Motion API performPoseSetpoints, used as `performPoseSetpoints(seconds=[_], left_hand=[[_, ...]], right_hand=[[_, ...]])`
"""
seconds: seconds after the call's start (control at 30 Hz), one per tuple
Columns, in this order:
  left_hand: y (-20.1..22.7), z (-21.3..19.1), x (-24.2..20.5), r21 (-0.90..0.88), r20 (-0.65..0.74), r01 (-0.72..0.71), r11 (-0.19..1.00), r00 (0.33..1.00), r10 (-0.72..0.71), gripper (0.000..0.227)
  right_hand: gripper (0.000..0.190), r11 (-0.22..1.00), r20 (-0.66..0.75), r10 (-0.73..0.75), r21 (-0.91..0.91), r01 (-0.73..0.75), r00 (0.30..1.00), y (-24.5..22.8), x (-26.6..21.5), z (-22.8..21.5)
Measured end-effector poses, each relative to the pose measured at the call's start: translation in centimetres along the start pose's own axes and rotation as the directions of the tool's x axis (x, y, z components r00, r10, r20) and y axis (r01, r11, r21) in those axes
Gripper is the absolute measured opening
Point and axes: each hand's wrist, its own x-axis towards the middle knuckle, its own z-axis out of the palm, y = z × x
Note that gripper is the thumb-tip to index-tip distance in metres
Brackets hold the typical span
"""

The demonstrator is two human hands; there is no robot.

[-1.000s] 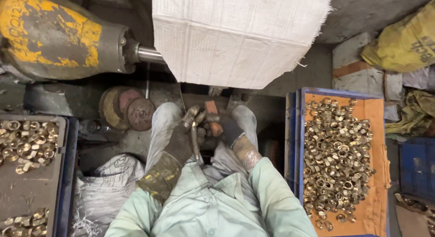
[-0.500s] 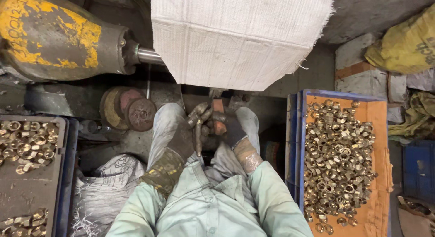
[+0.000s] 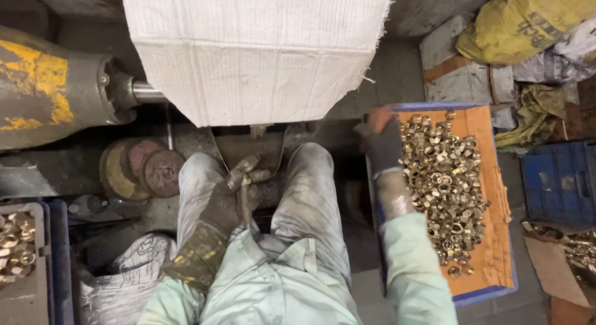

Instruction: The person sits on the floor and repeatedly picks up small brass-colored metal parts, presses them against a rotating grinding wheel, and places them into a tray. The person handles the parts one at a time and continues the cycle throughout the clip.

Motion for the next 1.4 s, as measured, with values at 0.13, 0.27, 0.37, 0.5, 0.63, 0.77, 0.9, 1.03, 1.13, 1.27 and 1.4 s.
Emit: performPoseSetpoints(seconds=[0.13,0.27,0.37,0.5,0.63,0.77,0.9,1.03,1.13,1.27,1.4], left_hand=[[-0.3,-0.1,0.3,-0.001,0.028,0.012,1.000,1.000,-0.012,0.047],[-0.5,0.4,0.2,-0.010,0.058,0.012,1.000,0.998,-0.011,0.044],[-0.4,1.9,0.0,-0.062,0.130,-0.033,0.998,0.991,0.041,0.042],[-0.8,5.5,-0.8,0.009,0.013,-0.199,0.980,0.980,0.199,0.051],[-2.3,9.8,-0.7,0.264,-0.168,-0.295,0.918,0.923,0.345,0.067],[-2.0,12.3,-1.4,0.566,0.003,-0.244,0.788,0.956,0.293,0.067],[-0.7,11.8,-2.1,0.424,0.056,-0.214,0.880,0.976,0.210,0.060],[-1.1,9.6,-1.7,0.415,-0.034,-0.088,0.906,0.993,0.112,0.049],[-1.3,7.4,-0.1,0.405,-0.177,-0.005,0.914,0.981,0.083,0.042],[-1.0,3.3,3.5,0.148,-0.244,0.065,0.987,0.969,-0.027,0.030],[-0.8,-1.9,6.5,0.243,-0.287,-0.074,0.967,0.947,0.144,0.030]], right_hand=[[0.084,0.791,-0.043,0.087,-0.605,-0.095,0.995,2.1,6.9,-1.9],[0.074,0.778,-0.044,-0.049,-0.628,0.011,0.998,2.3,7.5,-1.4],[0.041,0.915,-0.092,-0.315,-0.296,0.276,0.945,-0.4,3.4,-1.0],[0.016,0.860,0.463,-0.451,0.454,0.233,0.763,-5.3,-9.7,1.6],[0.034,0.915,0.820,-0.251,0.374,-0.150,0.515,-11.5,-19.0,2.6],[0.032,0.932,0.820,0.002,0.205,-0.298,0.572,-15.0,-21.2,2.6],[0.026,0.716,0.938,-0.083,0.292,-0.635,0.337,-15.3,-21.2,1.6],[0.029,0.575,0.950,0.013,0.247,-0.780,0.311,-14.9,-20.8,2.1],[0.026,0.460,0.972,-0.039,0.224,-0.859,0.232,-14.3,-19.5,3.7],[0.021,0.493,0.932,0.202,0.168,-0.853,0.301,-12.5,-16.0,8.1],[0.015,0.451,0.973,0.062,0.170,-0.876,0.220,-10.2,-13.1,12.6]])
